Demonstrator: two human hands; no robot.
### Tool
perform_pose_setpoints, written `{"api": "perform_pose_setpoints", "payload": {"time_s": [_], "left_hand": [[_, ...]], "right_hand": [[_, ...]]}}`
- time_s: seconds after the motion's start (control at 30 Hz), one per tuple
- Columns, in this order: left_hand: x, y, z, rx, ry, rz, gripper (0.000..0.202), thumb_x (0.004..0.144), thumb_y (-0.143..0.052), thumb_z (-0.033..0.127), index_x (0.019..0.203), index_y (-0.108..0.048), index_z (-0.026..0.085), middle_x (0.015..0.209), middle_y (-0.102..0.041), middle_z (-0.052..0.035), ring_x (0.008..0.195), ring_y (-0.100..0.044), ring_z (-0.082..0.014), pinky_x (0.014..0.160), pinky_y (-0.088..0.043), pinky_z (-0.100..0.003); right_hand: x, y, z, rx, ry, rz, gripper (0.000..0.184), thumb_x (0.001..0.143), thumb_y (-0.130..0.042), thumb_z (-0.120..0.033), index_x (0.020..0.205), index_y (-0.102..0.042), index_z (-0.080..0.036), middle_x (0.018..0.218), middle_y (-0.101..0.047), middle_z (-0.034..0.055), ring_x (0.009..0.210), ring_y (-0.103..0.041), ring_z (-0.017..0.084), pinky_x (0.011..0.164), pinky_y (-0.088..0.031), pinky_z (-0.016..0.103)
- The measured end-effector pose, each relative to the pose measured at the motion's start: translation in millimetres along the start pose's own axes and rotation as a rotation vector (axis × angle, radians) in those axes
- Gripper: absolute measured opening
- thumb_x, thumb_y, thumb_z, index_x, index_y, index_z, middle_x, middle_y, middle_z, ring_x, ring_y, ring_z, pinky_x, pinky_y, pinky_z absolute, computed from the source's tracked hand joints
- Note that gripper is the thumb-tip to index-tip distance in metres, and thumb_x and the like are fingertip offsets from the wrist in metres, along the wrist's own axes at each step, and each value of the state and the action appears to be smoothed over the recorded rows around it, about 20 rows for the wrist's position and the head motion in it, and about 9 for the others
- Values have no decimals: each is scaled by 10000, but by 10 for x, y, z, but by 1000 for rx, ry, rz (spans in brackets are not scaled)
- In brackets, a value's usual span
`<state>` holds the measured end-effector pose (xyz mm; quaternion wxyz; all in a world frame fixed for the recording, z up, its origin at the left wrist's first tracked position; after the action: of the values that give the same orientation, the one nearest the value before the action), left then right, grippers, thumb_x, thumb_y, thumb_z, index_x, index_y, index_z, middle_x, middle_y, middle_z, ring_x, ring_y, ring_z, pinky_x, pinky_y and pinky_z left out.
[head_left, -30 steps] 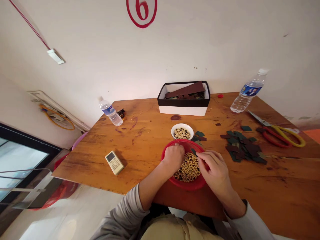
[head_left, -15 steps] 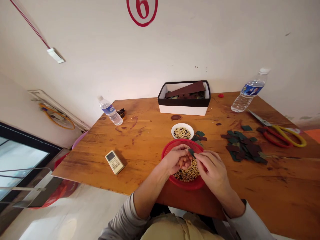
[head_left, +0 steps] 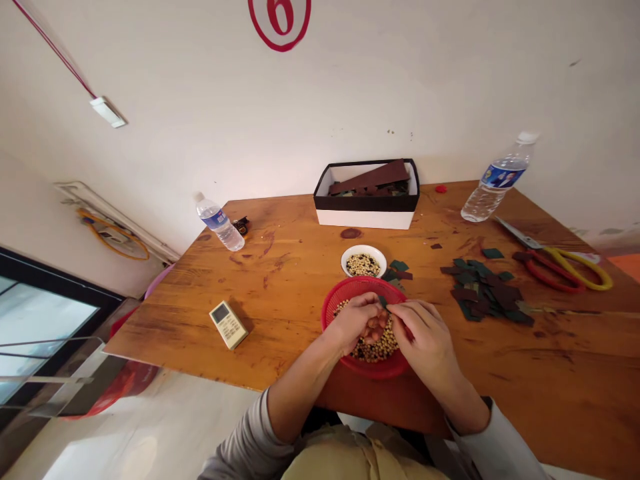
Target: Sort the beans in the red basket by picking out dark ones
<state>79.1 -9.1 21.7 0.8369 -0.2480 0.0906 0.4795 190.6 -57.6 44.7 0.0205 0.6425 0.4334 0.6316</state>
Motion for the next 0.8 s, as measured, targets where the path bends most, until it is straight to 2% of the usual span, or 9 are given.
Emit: {"api": "perform_pose_setpoints", "payload": {"time_s": [0.07,0.13,0.23,0.3,0.4,0.6,0.7,0.8], "left_hand": [[50,46,88,142,-82,79,87,771,-471,219,694,-445,188,564,-473,60,370,-379,-49,364,-241,-171],[128,133,253,368,-224,225,136,819,-456,199,684,-464,184,547,-453,65,406,-374,-55,419,-285,-178],[230,257,530,698,-431,461,141,809,-513,127,676,-505,172,628,-533,32,594,-494,-89,602,-389,-199],[268,299,621,872,-458,529,129,823,-525,128,702,-540,170,678,-588,9,666,-534,-116,676,-412,-225],[244,295,585,1081,-421,485,140,851,-486,122,778,-596,167,756,-652,-28,722,-584,-146,724,-436,-250],[106,191,231,1557,-225,226,249,840,-427,80,905,-658,146,950,-686,-111,858,-649,-214,771,-482,-302],[91,148,175,1701,-170,202,298,856,-385,78,1007,-638,121,1024,-660,-147,858,-661,-236,737,-501,-322],[95,113,190,1751,-143,165,331,867,-349,70,1045,-625,105,1030,-655,-158,882,-663,-251,733,-508,-331]], "right_hand": [[-4,8,14,-8,-20,8,164,860,-498,-62,923,-581,-190,770,-657,36,718,-591,171,733,-503,336],[-5,20,24,-2,-33,23,162,860,-504,-64,926,-579,-191,773,-663,33,723,-595,169,741,-499,335],[0,35,34,16,-42,31,158,864,-512,-75,938,-576,-198,780,-670,28,731,-600,165,738,-496,330],[3,44,41,18,-49,33,158,866,-516,-79,945,-575,-203,782,-671,25,734,-602,164,738,-495,329],[0,57,55,11,-67,44,163,866,-521,-83,954,-575,-210,787,-673,23,741,-605,166,752,-495,335],[-4,53,46,6,-57,52,163,860,-531,-78,955,-575,-204,785,-676,25,739,-607,169,772,-492,339],[-2,43,43,-2,-56,40,159,866,-520,-81,951,-576,-203,789,-679,27,742,-608,170,767,-491,338],[-6,40,52,-8,-63,38,155,865,-518,-83,946,-576,-202,792,-680,27,741,-609,170,762,-491,337]]}}
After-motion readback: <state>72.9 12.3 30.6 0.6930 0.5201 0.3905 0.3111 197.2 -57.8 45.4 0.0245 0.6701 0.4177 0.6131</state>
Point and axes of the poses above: each hand's wrist, its own x-axis towards the middle knuckle, its own y-axis out of the back of the hand, z = x × y, the point moved 4 cm from there along x, towards the middle knuckle
